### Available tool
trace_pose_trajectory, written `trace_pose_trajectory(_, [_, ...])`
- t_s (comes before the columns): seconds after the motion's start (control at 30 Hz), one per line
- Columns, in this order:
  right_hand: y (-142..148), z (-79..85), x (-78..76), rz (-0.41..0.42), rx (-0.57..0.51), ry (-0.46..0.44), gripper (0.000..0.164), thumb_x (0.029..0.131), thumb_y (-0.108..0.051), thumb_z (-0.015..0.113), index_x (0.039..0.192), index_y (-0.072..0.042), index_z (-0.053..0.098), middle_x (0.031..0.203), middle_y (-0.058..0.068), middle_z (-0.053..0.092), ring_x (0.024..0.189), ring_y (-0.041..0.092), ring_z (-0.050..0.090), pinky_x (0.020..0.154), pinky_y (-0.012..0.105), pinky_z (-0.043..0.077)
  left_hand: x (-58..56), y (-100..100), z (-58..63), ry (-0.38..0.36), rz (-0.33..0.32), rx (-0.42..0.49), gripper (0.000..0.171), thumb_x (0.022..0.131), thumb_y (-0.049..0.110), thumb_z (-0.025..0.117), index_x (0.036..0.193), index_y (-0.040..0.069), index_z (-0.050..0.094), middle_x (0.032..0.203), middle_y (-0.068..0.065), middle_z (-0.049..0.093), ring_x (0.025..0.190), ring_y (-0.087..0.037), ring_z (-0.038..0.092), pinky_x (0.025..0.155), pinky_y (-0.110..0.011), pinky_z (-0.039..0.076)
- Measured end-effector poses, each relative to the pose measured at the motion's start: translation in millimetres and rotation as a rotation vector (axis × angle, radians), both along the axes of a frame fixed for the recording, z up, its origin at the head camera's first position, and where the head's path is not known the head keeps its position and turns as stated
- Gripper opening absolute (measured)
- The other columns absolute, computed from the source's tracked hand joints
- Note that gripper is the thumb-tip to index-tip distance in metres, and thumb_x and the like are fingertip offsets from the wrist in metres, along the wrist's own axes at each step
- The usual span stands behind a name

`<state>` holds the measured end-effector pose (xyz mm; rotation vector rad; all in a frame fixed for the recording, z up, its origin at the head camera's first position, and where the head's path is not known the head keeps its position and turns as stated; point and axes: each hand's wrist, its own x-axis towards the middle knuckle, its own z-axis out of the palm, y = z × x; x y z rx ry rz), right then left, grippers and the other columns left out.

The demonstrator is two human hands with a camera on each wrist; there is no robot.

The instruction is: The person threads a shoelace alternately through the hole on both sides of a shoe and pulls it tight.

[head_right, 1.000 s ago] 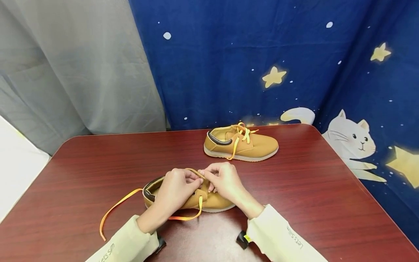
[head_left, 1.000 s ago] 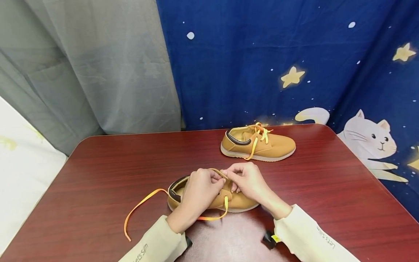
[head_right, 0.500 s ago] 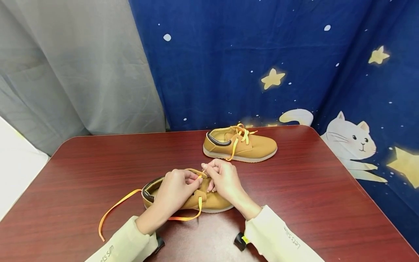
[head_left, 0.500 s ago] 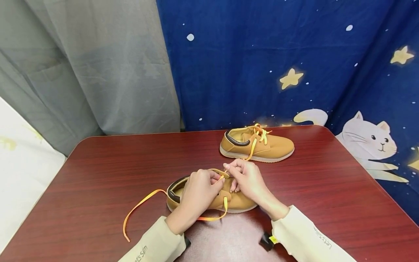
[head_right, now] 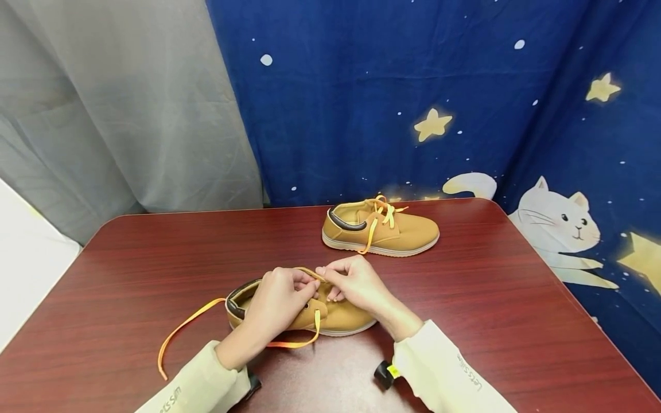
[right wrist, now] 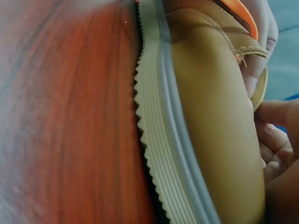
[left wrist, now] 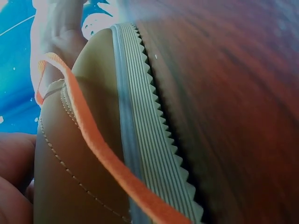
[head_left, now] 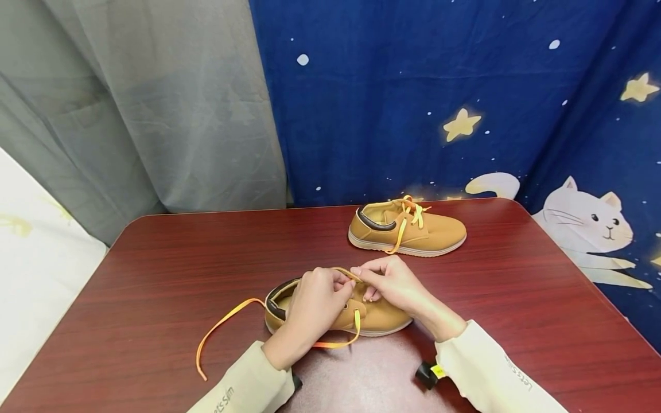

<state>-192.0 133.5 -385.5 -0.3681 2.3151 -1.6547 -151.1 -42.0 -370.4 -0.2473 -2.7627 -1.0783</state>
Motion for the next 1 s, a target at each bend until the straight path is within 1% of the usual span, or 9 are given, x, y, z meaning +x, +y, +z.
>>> trace_pose_trajectory(0.23, [-2.2,1.5,2.3,-0.001,-0.051,-0.036,0.029,0.101,-0.024,0.061,0.095,0.002,0.073,0.049,-0.003,0.059,0.04,0.004,0.054,0.043,0.018,0.045,3.1,-7.1,14.3,-0.023,-0.07,0.026,0.011,0.089,0.023,0.074,0.089,0.015,0.081,0.07,0.007,0.072,0.052,-0.004,0.045,0.046,-0.021,0.035])
trace_pose_trajectory(0.3, [-1.9,2.7,3.0,0.006,-0.056,-0.046,0.03,0.102,-0.025,0.06,0.095,0.001,0.072,0.045,-0.004,0.055,0.036,0.004,0.052,0.04,0.019,0.043,4.4,-10.5,20.5,-0.043,-0.079,0.048,0.01,0.089,0.025,0.075,0.091,0.018,0.081,0.076,0.008,0.075,0.055,-0.002,0.05,0.049,-0.021,0.039])
trace_pose_trajectory(0.47, [-2.8,2.9,2.8,0.013,-0.045,-0.013,0.033,0.102,-0.026,0.06,0.089,0.003,0.07,0.043,-0.005,0.048,0.033,0.004,0.046,0.036,0.02,0.039,-2.2,-26.1,27.9,-0.2,-0.146,0.233,0.011,0.091,0.024,0.073,0.094,0.016,0.08,0.079,0.002,0.076,0.064,-0.001,0.06,0.057,-0.021,0.045])
trace_pose_trajectory(0.6, [-3.6,1.7,2.5,0.003,-0.022,0.012,0.038,0.102,-0.025,0.06,0.08,0.005,0.064,0.042,-0.005,0.044,0.032,0.005,0.042,0.035,0.021,0.036,-9.8,-41.2,29.4,-0.355,-0.233,0.413,0.019,0.097,0.016,0.065,0.105,0.003,0.076,0.09,-0.012,0.078,0.075,-0.007,0.069,0.067,-0.022,0.055])
trace_pose_trajectory(0.7, [-3.6,0.7,2.1,-0.005,-0.017,0.016,0.038,0.102,-0.025,0.061,0.079,0.005,0.063,0.042,-0.005,0.045,0.033,0.005,0.042,0.035,0.022,0.037,-12.1,-47.3,31.0,-0.39,-0.252,0.451,0.021,0.099,0.013,0.062,0.109,-0.003,0.073,0.098,-0.017,0.078,0.084,-0.012,0.075,0.076,-0.028,0.06])
trace_pose_trajectory(0.77, [-3.4,0.1,1.7,-0.01,-0.017,0.018,0.038,0.101,-0.026,0.061,0.079,0.005,0.063,0.041,-0.005,0.044,0.033,0.005,0.042,0.035,0.022,0.037,-11.5,-47.4,33.2,-0.334,-0.218,0.405,0.017,0.097,0.013,0.064,0.104,0.001,0.074,0.091,-0.014,0.078,0.076,-0.013,0.073,0.071,-0.028,0.06])
trace_pose_trajectory(0.83, [-2.9,-0.1,1.6,-0.017,-0.018,0.015,0.04,0.101,-0.027,0.061,0.078,0.005,0.062,0.041,-0.005,0.044,0.033,0.005,0.043,0.036,0.022,0.037,-10.4,-45.5,34.3,-0.21,-0.178,0.293,0.01,0.094,0.014,0.07,0.099,0.008,0.076,0.084,-0.006,0.077,0.07,-0.01,0.069,0.065,-0.026,0.057])
trace_pose_trajectory(0.93, [-2.3,0.3,1.8,-0.031,-0.022,0.007,0.04,0.101,-0.027,0.061,0.078,0.006,0.061,0.041,-0.006,0.043,0.032,0.005,0.042,0.035,0.022,0.037,-10.5,-41.8,32.6,0.006,-0.141,0.06,0.014,0.086,0.019,0.079,0.1,0.017,0.077,0.094,0.003,0.075,0.085,-0.011,0.068,0.076,-0.03,0.055])
trace_pose_trajectory(1.0, [-2.2,1.1,2.0,-0.04,-0.017,0.001,0.038,0.101,-0.027,0.062,0.08,0.005,0.064,0.041,-0.006,0.043,0.032,0.006,0.042,0.035,0.022,0.035,-11.9,-40.9,28.5,0.092,-0.16,-0.078,0.02,0.084,0.02,0.082,0.103,0.02,0.077,0.105,0.005,0.075,0.098,-0.013,0.067,0.086,-0.034,0.054])
